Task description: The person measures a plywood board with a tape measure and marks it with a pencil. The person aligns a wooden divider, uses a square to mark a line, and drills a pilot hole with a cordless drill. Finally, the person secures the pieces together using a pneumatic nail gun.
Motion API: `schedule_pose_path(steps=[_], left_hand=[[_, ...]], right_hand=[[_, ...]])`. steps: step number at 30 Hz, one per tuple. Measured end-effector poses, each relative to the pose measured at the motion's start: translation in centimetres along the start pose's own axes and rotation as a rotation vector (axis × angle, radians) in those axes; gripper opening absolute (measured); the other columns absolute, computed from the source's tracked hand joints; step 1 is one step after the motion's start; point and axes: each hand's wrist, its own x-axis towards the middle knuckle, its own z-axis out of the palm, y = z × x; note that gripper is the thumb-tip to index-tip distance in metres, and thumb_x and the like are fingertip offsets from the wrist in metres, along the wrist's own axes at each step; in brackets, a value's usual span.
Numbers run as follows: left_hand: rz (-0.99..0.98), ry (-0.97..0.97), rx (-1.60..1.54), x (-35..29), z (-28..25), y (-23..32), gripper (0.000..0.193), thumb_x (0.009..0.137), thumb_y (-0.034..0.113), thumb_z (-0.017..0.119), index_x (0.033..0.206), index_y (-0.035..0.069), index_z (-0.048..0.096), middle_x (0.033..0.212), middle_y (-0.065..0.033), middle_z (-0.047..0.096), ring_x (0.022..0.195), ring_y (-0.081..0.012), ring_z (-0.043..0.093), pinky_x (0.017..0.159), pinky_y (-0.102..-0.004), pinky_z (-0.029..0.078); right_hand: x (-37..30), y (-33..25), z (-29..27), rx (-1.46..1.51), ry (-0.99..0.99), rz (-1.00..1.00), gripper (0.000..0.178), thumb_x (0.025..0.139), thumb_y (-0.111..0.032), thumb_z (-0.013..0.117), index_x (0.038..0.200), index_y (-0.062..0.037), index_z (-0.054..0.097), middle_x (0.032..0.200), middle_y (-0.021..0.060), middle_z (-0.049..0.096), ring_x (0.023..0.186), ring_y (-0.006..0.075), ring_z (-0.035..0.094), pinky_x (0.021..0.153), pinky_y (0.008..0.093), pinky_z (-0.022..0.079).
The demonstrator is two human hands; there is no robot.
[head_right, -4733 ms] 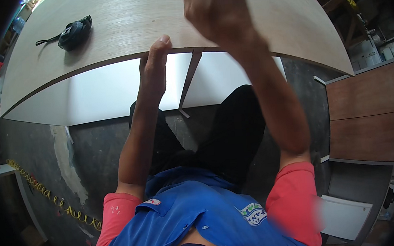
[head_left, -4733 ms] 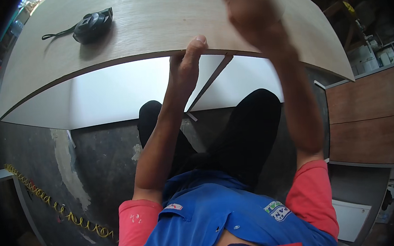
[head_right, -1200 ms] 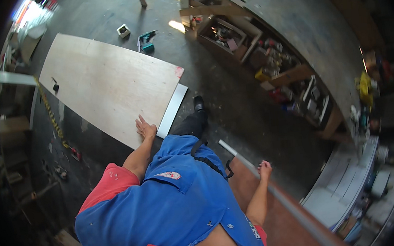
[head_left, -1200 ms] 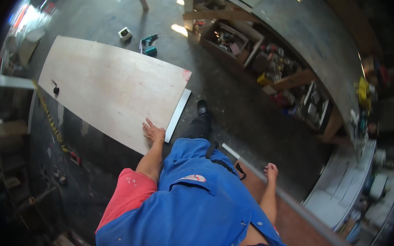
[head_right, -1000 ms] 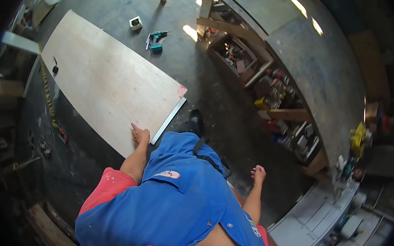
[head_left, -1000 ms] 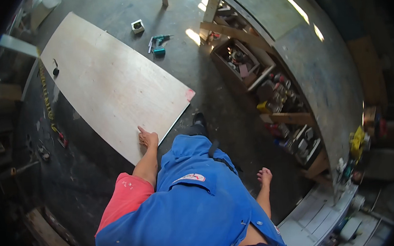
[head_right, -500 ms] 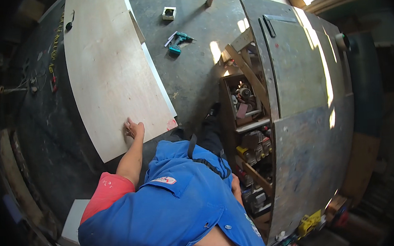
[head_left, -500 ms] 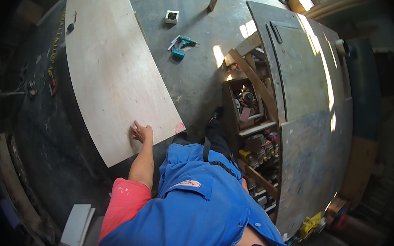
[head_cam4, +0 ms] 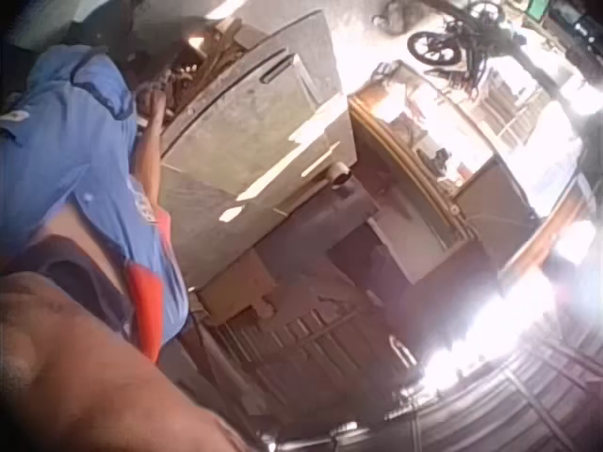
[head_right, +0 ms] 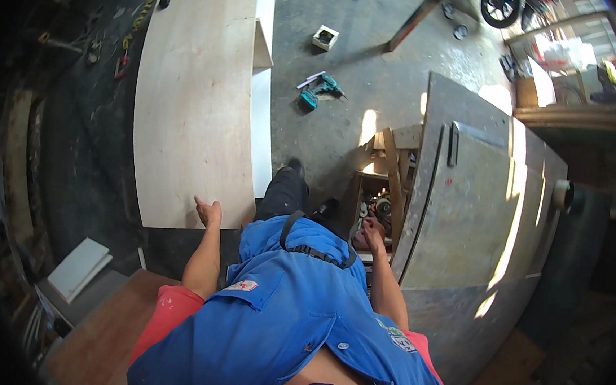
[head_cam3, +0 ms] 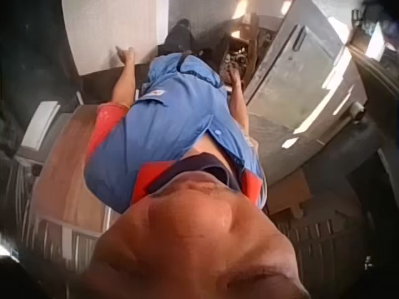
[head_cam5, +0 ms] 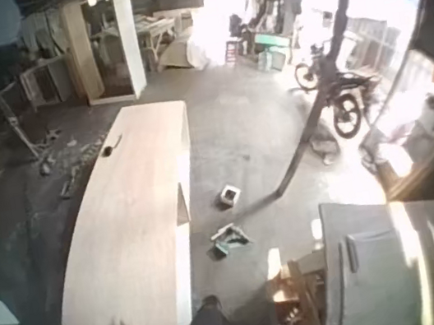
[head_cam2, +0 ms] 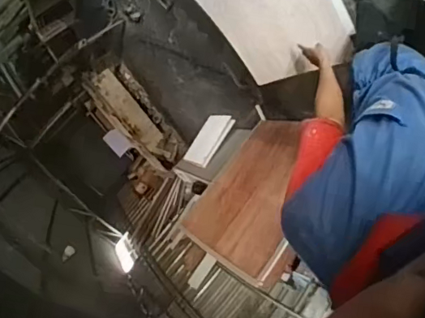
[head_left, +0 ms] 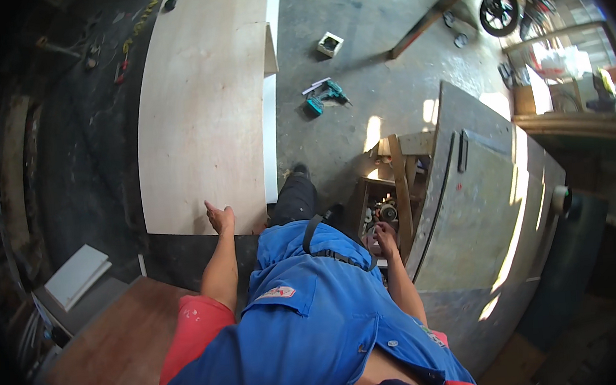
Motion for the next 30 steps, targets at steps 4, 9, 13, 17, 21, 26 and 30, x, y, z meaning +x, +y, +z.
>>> schedule_pose_path(steps=[4,9,13,17,21,26,30], left_hand=[[-0.035,-0.238,0.159,0.9,2.1,-1.1,0.051,0.081,0.019,0.067,0.130,0.006,0.060,0.137,-0.0233,0.052,0.127,-0.0392,0.051,0.106,-0.0458,0.045],[-0.364,-0.086,0.117,1.2,3.8,4.6,0.036,0.079,0.015,0.068,0.113,0.004,0.064,0.133,-0.0226,0.053,0.128,-0.0387,0.048,0.107,-0.0474,0.042],[0.181,0.217,-0.041,3.1,5.6,11.3,0.040,0.079,0.000,0.059,0.118,0.002,0.060,0.126,-0.0228,0.057,0.125,-0.0408,0.050,0.105,-0.0495,0.042],[0.392,-0.518,-0.314,3.8,6.1,23.5,0.027,0.089,0.008,0.060,0.116,0.006,0.066,0.099,-0.0157,0.071,0.093,-0.0339,0.069,0.084,-0.0405,0.054],[0.543,-1.029,0.050,4.0,13.1,24.4,0.059,0.082,0.026,0.070,0.137,0.009,0.057,0.121,-0.0247,0.064,0.114,-0.0399,0.062,0.098,-0.0418,0.050],[0.216,-1.283,0.688,1.3,18.9,22.9,0.110,0.075,0.049,0.079,0.161,0.021,0.014,0.159,-0.0293,0.021,0.145,-0.0471,0.030,0.110,-0.0623,0.037],[-0.025,-1.307,0.688,2.3,21.9,25.1,0.128,0.067,0.054,0.084,0.162,0.023,0.003,0.156,-0.0352,0.025,0.138,-0.0481,0.041,0.112,-0.0542,0.038]], right_hand=[[4.8,-11.1,3.3,-0.180,-0.182,-0.152,0.032,0.093,-0.026,0.060,0.112,-0.0017,0.070,0.092,0.0154,0.072,0.084,0.0225,0.070,0.076,0.0333,0.054],[11.3,-17.6,5.2,-0.450,-0.458,-0.278,0.033,0.096,-0.027,0.061,0.113,-0.0007,0.068,0.101,0.0208,0.072,0.096,0.0294,0.071,0.082,0.0378,0.053],[15.1,-23.4,5.2,-0.600,-0.492,0.027,0.035,0.096,-0.029,0.061,0.114,0.0000,0.068,0.101,0.0235,0.071,0.099,0.0328,0.070,0.086,0.0409,0.053],[18.9,-25.3,6.0,-0.521,-0.490,0.003,0.048,0.095,-0.039,0.061,0.127,-0.0023,0.063,0.130,0.0303,0.059,0.118,0.0436,0.060,0.099,0.0467,0.049],[21.4,-23.1,7.5,-0.862,-0.584,0.161,0.074,0.091,-0.047,0.065,0.152,-0.0159,0.038,0.159,0.0348,0.015,0.131,0.0514,0.048,0.110,0.0497,0.043],[23.9,-27.5,11.2,-0.941,-0.569,0.332,0.096,0.086,-0.053,0.069,0.160,-0.0207,0.016,0.159,0.0380,0.010,0.133,0.0581,0.040,0.109,0.0534,0.042],[29.5,-27.0,13.4,-1.117,-0.449,0.391,0.097,0.081,-0.050,0.075,0.159,-0.0252,0.023,0.154,0.0380,0.021,0.125,0.0589,0.048,0.105,0.0561,0.045]])
